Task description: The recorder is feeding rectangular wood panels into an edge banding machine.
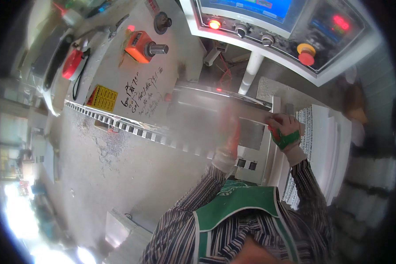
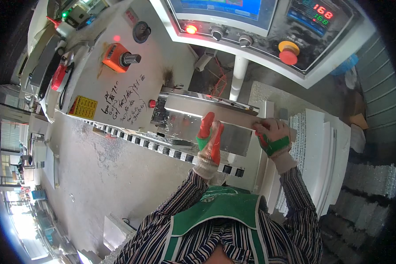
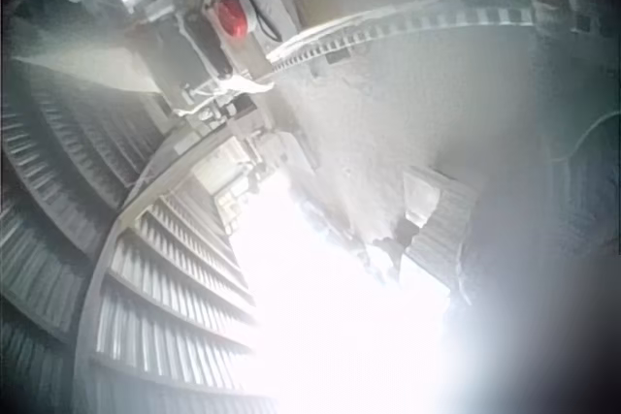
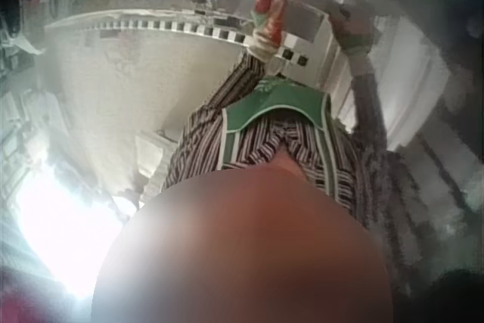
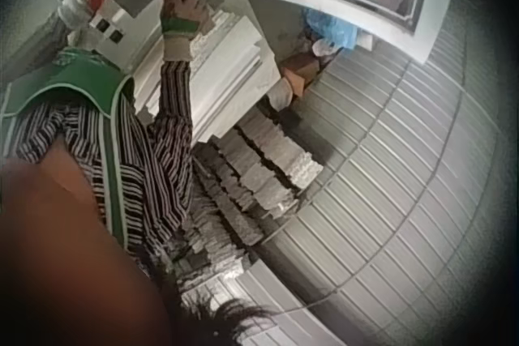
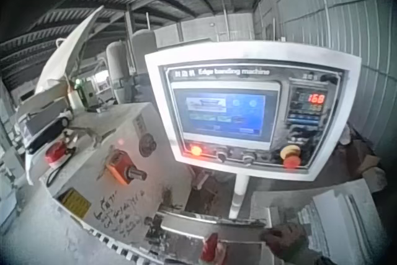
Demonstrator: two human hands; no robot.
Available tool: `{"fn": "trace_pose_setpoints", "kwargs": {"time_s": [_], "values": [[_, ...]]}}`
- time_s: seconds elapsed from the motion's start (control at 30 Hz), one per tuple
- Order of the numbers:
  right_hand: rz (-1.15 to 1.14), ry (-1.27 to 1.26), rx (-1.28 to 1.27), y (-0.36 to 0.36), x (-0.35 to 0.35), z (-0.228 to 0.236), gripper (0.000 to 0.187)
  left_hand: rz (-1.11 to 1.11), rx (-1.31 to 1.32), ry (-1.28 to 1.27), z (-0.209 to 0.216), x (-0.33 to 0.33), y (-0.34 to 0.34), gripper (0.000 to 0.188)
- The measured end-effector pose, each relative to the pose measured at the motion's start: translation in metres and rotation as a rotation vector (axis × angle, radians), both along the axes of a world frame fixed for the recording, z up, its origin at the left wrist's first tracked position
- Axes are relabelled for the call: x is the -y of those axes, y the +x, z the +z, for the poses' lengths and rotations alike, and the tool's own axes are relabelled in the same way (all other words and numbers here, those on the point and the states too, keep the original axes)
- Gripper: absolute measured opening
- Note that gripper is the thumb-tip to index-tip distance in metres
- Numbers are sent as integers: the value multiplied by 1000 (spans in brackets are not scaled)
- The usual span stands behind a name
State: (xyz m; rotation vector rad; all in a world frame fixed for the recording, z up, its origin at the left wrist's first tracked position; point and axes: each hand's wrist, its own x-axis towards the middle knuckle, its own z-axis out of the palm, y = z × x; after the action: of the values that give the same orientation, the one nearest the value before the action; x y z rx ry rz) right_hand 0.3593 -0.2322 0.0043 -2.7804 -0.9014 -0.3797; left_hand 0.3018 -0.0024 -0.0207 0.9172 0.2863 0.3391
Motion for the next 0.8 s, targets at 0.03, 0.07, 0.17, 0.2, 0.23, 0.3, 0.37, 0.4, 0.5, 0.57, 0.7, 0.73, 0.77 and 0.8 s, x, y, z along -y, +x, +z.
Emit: {"fn": "trace_pose_setpoints", "kwargs": {"time_s": [0.03,0.07,0.17,0.2,0.23,0.3,0.37,0.4,0.5,0.57,0.7,0.73,0.77,0.8], "values": [[-52,-57,-20,-2,-3,-1,32,-12,-12,-25,-1,-1,0,58],[-121,-141,-70,-3,-7,-2,30,-30,-18,-75,-2,-3,1,58],[-78,-72,-17,-1,-25,-4,32,-14,-9,-102,-4,-9,1,57],[-70,-59,-9,1,-31,-3,32,-4,-37,-75,-4,-13,1,57],[-45,-32,-15,3,-38,-1,33,3,-9,-141,-3,-17,0,56],[-19,-2,-22,6,-51,3,34,11,17,-207,3,-28,2,55],[-33,-116,-77,7,-63,8,35,59,27,-134,11,-43,6,52],[-21,-93,-90,7,-70,10,35,75,30,-109,16,-51,8,51],[10,-9,-64,9,-92,11,38,-25,-349,11,26,-72,9,48],[11,-38,-63,11,-108,10,34,7,-299,-72,26,-82,14,43],[-7,-65,-91,17,-142,6,27,121,-178,62,19,-107,26,32],[-28,-57,-81,17,-150,5,25,89,-134,99,19,-116,27,30],[-49,-40,-60,18,-157,3,24,79,-78,126,20,-122,30,28],[-63,-50,-71,19,-163,1,24,68,-76,125,22,-127,28,28]]}}
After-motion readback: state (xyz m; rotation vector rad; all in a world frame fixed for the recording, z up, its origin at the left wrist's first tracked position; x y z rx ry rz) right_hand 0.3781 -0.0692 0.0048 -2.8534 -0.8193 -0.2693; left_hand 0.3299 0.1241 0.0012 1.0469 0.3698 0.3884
